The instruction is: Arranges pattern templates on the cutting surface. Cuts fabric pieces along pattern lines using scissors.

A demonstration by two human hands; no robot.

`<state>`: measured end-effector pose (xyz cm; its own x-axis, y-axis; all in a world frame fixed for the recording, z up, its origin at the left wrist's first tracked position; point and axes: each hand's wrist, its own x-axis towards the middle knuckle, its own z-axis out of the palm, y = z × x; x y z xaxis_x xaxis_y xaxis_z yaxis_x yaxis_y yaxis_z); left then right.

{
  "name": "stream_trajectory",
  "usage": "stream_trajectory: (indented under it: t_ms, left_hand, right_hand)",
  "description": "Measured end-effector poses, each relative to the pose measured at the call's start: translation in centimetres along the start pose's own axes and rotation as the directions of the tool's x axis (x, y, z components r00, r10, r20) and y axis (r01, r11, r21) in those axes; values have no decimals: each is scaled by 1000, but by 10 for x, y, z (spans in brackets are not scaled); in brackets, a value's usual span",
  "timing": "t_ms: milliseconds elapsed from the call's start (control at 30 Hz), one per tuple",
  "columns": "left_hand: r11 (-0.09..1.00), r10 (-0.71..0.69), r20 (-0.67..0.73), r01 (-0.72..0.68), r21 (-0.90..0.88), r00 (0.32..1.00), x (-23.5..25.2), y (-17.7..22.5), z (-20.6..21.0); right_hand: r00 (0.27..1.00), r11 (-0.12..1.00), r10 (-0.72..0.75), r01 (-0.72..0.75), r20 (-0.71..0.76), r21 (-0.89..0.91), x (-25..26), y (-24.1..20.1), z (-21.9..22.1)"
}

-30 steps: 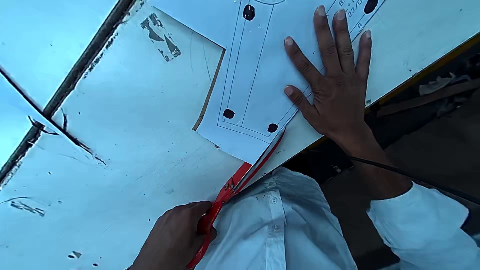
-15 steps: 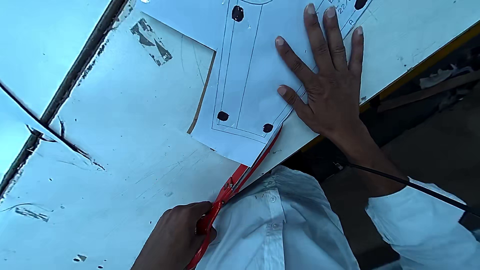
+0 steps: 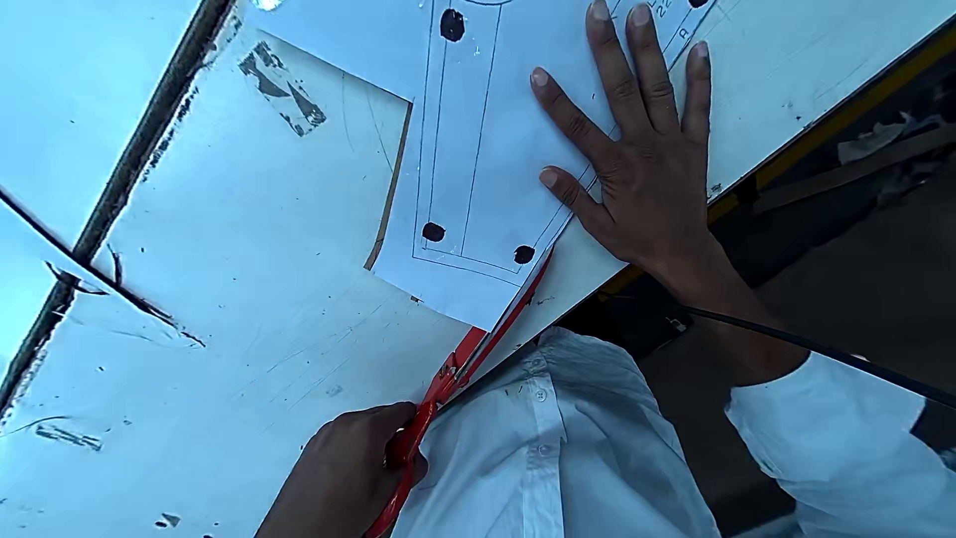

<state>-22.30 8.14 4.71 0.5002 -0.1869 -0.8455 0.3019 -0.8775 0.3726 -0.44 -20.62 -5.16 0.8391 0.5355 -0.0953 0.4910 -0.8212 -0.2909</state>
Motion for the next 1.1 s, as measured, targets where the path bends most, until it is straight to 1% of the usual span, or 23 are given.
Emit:
stream_trajectory:
  t_ms: [200, 367, 600, 1100]
  left_hand:
    - [1000, 14, -42, -14, 6, 999, 3, 5, 3]
    - [1000, 14, -26, -14, -22, 1000, 6, 5, 4]
    - [998, 65, -72, -66, -4, 995, 8, 2, 4]
    - [997, 36, -25, -37, -60, 999, 9, 1, 3]
  right_hand:
    - [1000, 1000, -1, 1, 9, -1, 0, 1, 1]
    - [1000, 1000, -2, 2, -4, 9, 0, 0, 1]
    - [1000, 1000, 0, 0, 3, 0, 0, 0, 1]
    - [1000, 1000, -7, 7, -7, 15, 0, 0, 1]
